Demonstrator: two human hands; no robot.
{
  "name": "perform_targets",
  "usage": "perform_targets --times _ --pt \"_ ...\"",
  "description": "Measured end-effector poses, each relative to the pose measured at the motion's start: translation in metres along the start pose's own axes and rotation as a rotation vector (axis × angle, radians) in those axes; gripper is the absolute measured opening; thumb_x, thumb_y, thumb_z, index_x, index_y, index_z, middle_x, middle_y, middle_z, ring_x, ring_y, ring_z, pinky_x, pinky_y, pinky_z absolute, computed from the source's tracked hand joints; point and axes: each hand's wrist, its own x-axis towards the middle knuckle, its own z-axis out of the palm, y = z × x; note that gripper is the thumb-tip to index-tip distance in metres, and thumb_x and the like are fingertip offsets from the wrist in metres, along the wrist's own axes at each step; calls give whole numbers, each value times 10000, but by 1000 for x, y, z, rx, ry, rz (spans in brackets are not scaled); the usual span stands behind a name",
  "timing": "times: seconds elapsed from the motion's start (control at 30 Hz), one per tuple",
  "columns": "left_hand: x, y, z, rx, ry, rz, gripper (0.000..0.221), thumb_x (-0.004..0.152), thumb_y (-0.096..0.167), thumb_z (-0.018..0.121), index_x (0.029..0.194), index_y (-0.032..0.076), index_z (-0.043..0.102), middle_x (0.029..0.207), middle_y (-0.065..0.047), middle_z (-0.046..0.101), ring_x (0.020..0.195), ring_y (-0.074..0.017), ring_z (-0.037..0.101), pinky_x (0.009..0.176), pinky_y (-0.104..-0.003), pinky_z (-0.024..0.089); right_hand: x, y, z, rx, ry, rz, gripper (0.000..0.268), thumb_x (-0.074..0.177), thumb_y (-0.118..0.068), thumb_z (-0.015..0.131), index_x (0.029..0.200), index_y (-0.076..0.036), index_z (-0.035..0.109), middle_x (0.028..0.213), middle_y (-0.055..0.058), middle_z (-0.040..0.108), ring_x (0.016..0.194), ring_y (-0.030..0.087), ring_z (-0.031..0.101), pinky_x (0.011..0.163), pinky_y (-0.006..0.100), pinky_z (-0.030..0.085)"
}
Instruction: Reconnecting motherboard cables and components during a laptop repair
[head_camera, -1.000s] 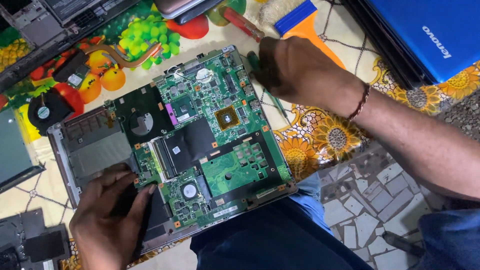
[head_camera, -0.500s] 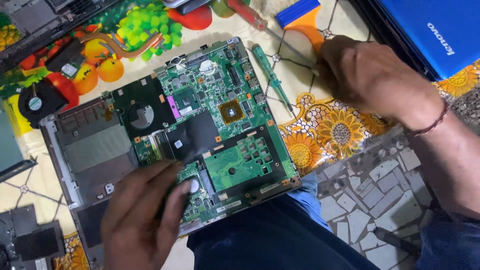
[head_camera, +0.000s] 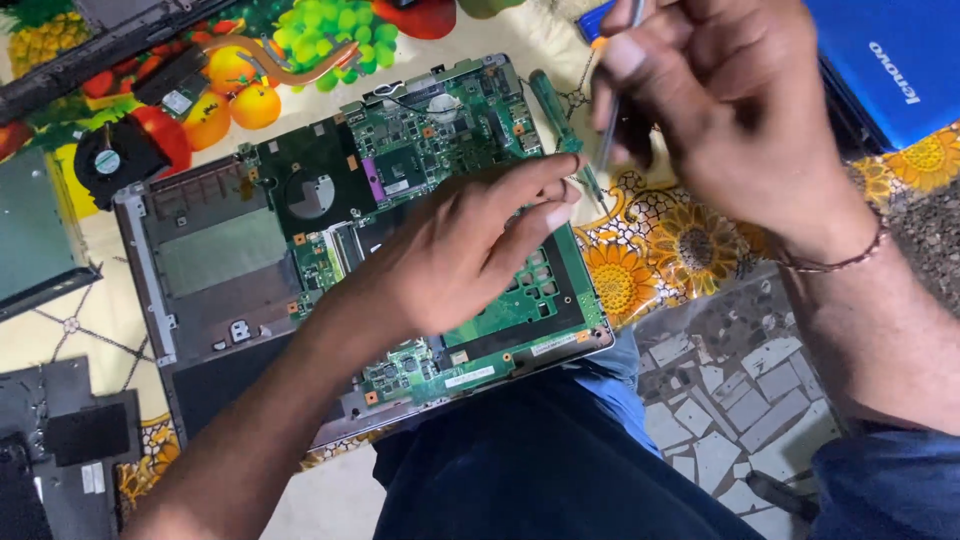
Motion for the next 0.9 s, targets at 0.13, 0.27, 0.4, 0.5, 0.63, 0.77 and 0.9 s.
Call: perform_targets --times 0.13,0.27,0.4,0.5,0.63,0.77,0.9 --pt "18 -11 4 -122 117 2 279 1038 234 575 1243 85 691 1046 -19 806 469 -89 447 400 -278 302 10 -15 6 -94 -54 -65 151 1202 82 547 1078 49 468 807 121 609 712 182 745 596 226 560" --pt "17 -28 8 -167 113 70 249 1048 166 557 1195 10 683 1063 -115 776 876 -198 750 635 -288 564 12 -11 9 -106 -77 -107 140 1145 45 619 1089 56 490 835 111 614 684 147 670 614 227 526" --pt "14 -35 16 -109 164 42 207 1046 191 578 1161 43 666 1081 -88 747 907 -213 725 754 -333 542 10 -9 10 -170 -71 -121 160 1135 15 627 1066 50 487 811 102 640 694 139 693 616 224 527" --pt "13 -36 17 -110 153 67 200 1068 179 542 1192 47 626 1122 -85 730 944 -216 731 770 -324 557 7 -8 10 -124 -54 -105 166 1144 26 610 1076 44 460 828 107 606 672 136 664 608 223 516" --pt "13 -38 21 -118 138 54 223 1071 184 532 1228 47 614 1149 -81 752 982 -213 761 787 -316 587 5 -7 10 -127 -33 -79 181 1152 -1 609 1065 30 454 799 96 594 656 134 660 594 220 488" --pt "13 -36 20 -71 128 41 226 1065 172 533 1236 50 618 1184 -75 756 1019 -223 762 791 -327 595 3 -6 11 -154 -22 -92 177 1149 4 620 1073 40 464 810 98 611 672 133 658 612 231 497" --pt "12 -34 18 -54 94 47 204 1056 111 533 1244 68 600 1159 -79 763 934 -223 776 720 -323 570 0 -6 10 -207 -13 -86 229 1129 0 704 1039 26 495 795 79 609 676 117 634 620 232 460"
